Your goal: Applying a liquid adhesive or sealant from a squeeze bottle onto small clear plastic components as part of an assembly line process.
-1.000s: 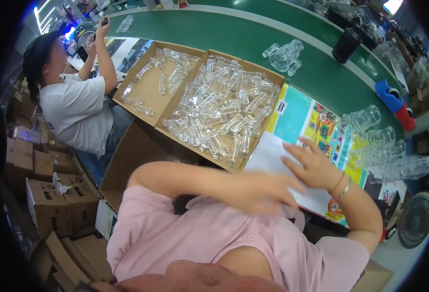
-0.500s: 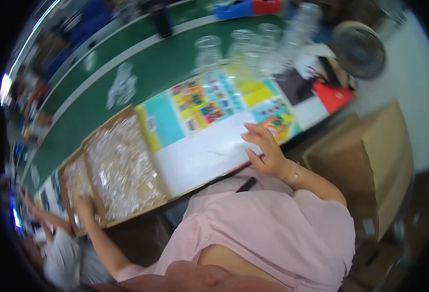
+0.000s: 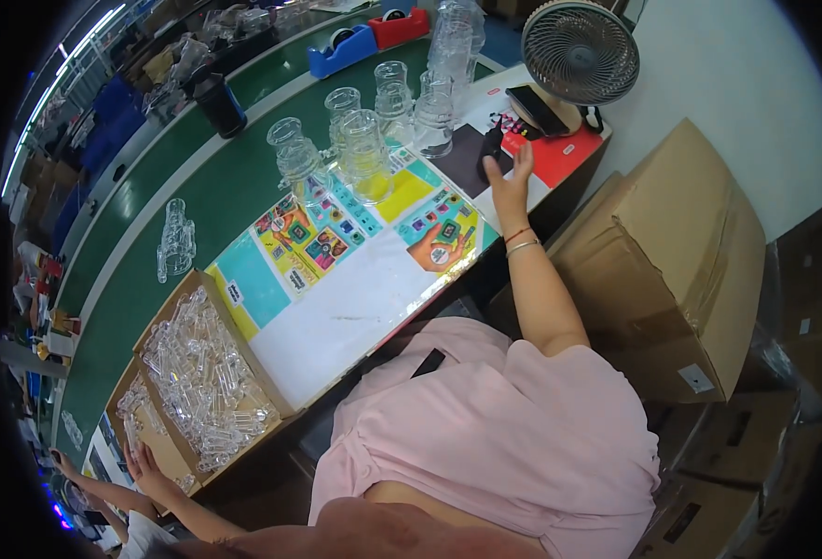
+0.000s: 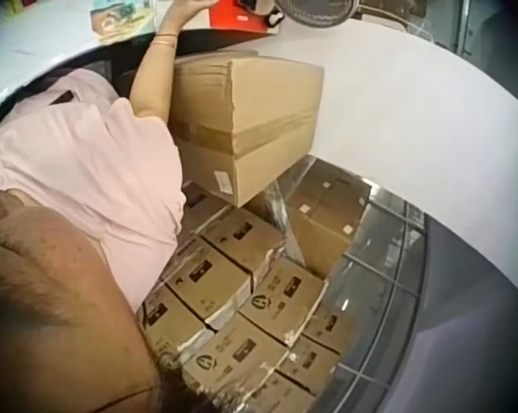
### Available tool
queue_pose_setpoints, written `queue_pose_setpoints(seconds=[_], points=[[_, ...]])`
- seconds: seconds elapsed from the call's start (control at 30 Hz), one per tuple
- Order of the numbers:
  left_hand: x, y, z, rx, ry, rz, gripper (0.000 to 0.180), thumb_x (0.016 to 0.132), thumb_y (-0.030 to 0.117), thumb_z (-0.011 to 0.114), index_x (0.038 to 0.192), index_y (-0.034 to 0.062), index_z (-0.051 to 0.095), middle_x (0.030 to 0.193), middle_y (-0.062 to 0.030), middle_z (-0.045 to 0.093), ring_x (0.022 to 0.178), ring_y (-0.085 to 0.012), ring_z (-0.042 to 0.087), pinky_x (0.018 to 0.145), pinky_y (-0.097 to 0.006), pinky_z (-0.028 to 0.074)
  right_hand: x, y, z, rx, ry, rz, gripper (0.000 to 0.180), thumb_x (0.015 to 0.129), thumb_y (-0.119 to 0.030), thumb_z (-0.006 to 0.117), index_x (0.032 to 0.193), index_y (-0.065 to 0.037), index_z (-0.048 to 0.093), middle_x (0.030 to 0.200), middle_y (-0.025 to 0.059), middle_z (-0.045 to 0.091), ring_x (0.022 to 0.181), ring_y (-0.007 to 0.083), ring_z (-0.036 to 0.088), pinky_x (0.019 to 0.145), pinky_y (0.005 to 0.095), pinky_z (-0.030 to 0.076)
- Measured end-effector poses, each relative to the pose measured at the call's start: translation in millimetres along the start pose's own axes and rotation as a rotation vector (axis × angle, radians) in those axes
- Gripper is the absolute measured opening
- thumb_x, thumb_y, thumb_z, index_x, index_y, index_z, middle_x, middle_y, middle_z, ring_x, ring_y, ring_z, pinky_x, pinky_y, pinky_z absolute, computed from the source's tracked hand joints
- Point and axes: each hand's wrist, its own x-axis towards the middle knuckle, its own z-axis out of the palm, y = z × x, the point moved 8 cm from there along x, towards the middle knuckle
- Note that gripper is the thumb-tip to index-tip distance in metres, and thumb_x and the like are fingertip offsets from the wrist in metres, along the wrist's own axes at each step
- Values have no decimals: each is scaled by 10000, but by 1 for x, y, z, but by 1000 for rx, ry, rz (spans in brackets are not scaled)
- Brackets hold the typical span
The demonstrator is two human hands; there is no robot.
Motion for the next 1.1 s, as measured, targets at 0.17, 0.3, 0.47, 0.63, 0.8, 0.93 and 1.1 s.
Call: queue_pose_setpoints(seconds=[0.17, 0.3, 0.47, 0.63, 0.8, 0.93, 1.1], points=[[-81, 25, 77, -367, -339, -196, 377, 911, 129, 447, 1269, 18, 403, 1237, -106, 458, 1055, -186, 494, 901, -295, 419, 17, 16, 35, -290, -213, 194, 801, 755, -262, 674, 1326, 33, 197, 1247, 232, 430, 1136, 314, 464, 934, 357, 372], [-140, 34, 125, -344, -387, -199, 371, 867, 122, 490, 1211, -10, 440, 1169, -122, 515, 884, -153, 542, 797, -262, 434, 4, 29, 38, -38, -109, 316, 370, 754, -198, 662, 1020, -2, 495, 813, 49, 555, 814, 180, 561, 742, 290, 435], [-173, 22, 176, -123, -257, -118, 266, 852, 80, 496, 1103, -5, 498, 1099, -130, 554, 834, -217, 603, 784, -318, 486, -76, -34, 60, 464, -389, 390, 372, 815, -28, 571, 1160, -85, 444, 915, -20, 466, 792, 80, 455, 701, 203, 398], [-184, 10, 191, 132, -301, 153, 245, 826, 16, 534, 1071, 20, 532, 1084, -106, 568, 942, -156, 555, 776, -284, 472, -168, -116, 115, 536, -850, 457, 349, 746, 2, 585, 1038, -77, 411, 860, 38, 433, 687, 107, 460, 608, 214, 416], [-196, 56, 191, 255, -250, 461, 164, 783, 43, 585, 946, 33, 598, 1027, -121, 615, 958, -252, 585, 805, -316, 463, -221, -154, 157, 653, -1229, 503, 572, 680, -37, 634, 1170, -90, 343, 948, 45, 389, 828, 128, 445, 752, 260, 440], [-195, 60, 193, 233, -285, 442, 184, 779, 40, 587, 963, 26, 588, 1044, -134, 604, 961, -260, 581, 824, -323, 456, -247, -171, 176, 750, -1377, 547, 588, 668, -11, 624, 1174, -86, 333, 960, 50, 395, 884, 153, 468, 809, 310, 458], [-191, 18, 193, -195, -365, -41, 222, 819, -37, 538, 1036, 10, 533, 1082, -116, 559, 948, -180, 574, 819, -282, 466, -257, -178, 181, 704, -1353, 641, 600, 632, -20, 681, 1134, -77, 358, 960, 60, 450, 863, 166, 517, 776, 302, 464]])
